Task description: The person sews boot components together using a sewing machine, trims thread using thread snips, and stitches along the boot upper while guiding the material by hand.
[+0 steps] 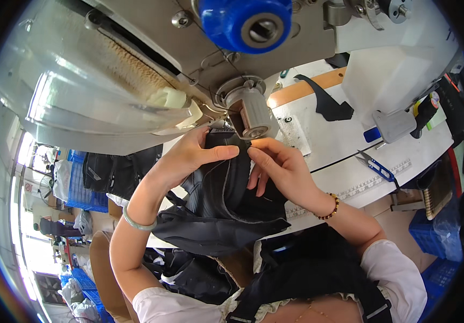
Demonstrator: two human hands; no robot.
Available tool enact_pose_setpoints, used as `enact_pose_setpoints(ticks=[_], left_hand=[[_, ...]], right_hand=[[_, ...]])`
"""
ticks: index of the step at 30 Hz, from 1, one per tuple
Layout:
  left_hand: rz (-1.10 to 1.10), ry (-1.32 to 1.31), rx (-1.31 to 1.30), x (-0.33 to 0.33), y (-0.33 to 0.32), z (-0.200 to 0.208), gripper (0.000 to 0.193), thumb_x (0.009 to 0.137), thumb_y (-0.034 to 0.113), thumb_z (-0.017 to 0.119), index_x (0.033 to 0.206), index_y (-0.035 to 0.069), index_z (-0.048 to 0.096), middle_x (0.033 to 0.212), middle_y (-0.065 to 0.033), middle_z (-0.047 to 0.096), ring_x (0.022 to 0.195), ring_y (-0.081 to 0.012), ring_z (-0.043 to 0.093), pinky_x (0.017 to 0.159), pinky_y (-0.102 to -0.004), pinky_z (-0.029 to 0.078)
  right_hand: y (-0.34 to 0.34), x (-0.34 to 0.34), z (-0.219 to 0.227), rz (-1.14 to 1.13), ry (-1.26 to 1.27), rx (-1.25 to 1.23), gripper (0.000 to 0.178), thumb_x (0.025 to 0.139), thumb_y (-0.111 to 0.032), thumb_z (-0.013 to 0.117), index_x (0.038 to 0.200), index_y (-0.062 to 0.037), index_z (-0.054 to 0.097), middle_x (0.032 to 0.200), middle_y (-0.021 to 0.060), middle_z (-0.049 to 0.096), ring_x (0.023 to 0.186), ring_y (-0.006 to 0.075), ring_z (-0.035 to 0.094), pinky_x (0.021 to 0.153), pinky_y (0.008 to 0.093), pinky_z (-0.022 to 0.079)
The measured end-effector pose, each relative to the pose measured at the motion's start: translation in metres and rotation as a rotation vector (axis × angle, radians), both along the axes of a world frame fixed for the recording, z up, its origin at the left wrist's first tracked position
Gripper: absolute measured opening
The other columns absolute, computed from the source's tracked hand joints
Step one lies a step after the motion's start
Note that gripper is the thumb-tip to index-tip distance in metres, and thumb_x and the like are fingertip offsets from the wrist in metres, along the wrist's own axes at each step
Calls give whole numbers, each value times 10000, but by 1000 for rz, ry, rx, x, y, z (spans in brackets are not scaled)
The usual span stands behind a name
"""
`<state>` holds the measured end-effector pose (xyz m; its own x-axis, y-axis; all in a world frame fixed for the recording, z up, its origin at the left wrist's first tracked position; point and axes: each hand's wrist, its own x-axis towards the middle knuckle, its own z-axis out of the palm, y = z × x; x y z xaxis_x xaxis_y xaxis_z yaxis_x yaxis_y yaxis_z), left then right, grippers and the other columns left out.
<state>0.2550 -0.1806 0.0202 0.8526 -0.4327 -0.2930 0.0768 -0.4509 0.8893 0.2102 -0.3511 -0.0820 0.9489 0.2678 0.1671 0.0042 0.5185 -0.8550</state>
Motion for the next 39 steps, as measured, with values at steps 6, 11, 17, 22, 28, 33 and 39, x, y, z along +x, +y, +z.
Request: enact_pose_setpoints(ticks=[6, 11, 17, 22, 28, 33, 39], left_hand=[[-57, 203, -122, 5, 22, 7, 580, 844, 143, 645, 1305, -38, 345, 1136, -99, 557, 1011, -119, 529, 909, -264, 416], [-104, 277, -128, 5, 31, -4, 657, 853, 125, 633, 1359, -52, 254, 1193, -109, 525, 1044, -114, 515, 924, -248, 407], [-73, 204, -119, 4, 30, -7, 629, 843, 105, 639, 1342, -45, 287, 1193, -81, 511, 1064, -97, 490, 930, -237, 397], [-84, 161, -157, 2, 23, -1, 559, 826, 83, 647, 1298, -30, 368, 1196, -72, 519, 1069, -96, 499, 938, -248, 402], [-51, 91, -97, -5, 11, 8, 532, 791, 111, 683, 1247, -13, 439, 1102, -58, 583, 995, -103, 548, 901, -248, 426], [37, 46, 7, -14, -2, 15, 468, 779, 140, 692, 1171, -13, 488, 1061, -55, 597, 961, -98, 551, 878, -246, 423], [61, -16, 28, -19, -8, 13, 449, 781, 157, 682, 1151, -11, 490, 1059, -53, 589, 962, -92, 538, 892, -243, 404]], right_hand=[[-2, 3, 18, 3, 49, -41, 217, 931, -166, 511, 979, 41, 553, 648, 53, 587, 508, 103, 595, 401, 193, 442], [4, 2, 20, 72, 117, -109, 244, 927, -215, 525, 791, -12, 538, 482, 4, 484, 385, 79, 510, 347, 190, 370], [19, 5, 10, -204, -48, -217, 267, 881, -157, 583, 708, 4, 459, 493, 14, 421, 441, 62, 348, 409, 246, 297], [20, 6, 10, -240, -114, -338, 258, 849, -117, 601, 703, 23, 441, 517, 75, 426, 476, 88, 358, 442, 274, 321], [25, 0, 6, -308, -156, -401, 228, 862, -107, 582, 733, 24, 447, 540, 154, 454, 446, 215, 422, 444, 326, 338], [28, -6, 6, -348, -232, -399, 174, 876, -91, 560, 795, 21, 453, 570, 200, 484, 499, 351, 483, 464, 378, 362], [24, -10, 9, -370, -295, -486, 130, 871, -70, 547, 837, 17, 456, 592, 219, 501, 559, 409, 519, 470, 421, 377]])
